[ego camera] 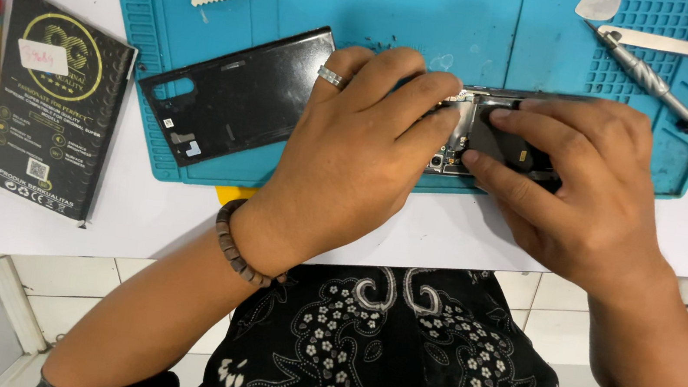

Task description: The person disassembles a smartphone on a blue work mat, removing the back cover and various internal components. They use a screwdriver to loosen screws and a plastic pry tool to separate parts. The person then reassembles the device by placing the battery and other components back into the chassis.

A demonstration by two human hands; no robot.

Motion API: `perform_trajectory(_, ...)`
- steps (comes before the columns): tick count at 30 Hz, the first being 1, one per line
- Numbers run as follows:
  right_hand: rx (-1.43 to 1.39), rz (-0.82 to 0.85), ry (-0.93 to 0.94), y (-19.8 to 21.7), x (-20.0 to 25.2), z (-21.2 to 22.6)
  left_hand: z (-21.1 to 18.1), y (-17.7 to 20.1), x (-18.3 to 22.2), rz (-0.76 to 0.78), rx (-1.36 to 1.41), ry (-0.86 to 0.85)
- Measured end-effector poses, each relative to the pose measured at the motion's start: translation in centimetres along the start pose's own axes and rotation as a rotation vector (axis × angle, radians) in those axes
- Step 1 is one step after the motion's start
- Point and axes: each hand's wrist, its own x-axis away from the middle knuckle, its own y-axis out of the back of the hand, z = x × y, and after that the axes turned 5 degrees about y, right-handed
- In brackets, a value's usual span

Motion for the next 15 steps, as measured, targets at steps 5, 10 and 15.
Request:
perform_trajectory(5,0.04,0.015,0.029,-0.04,0.03,0.06,0.03,-0.15,-0.12,-0.03,0.048,0.011)
perform_trajectory(10,0.1,0.041,0.054,0.1,0.06,0.13,0.04,-0.26,-0.16,-0.042,0.078,0.015)
perform_trajectory(15,0.14,0.065,0.08,0.37,-0.75,0.41,0.1,-0.24,-0.14,-0.063,0.118,0.02)
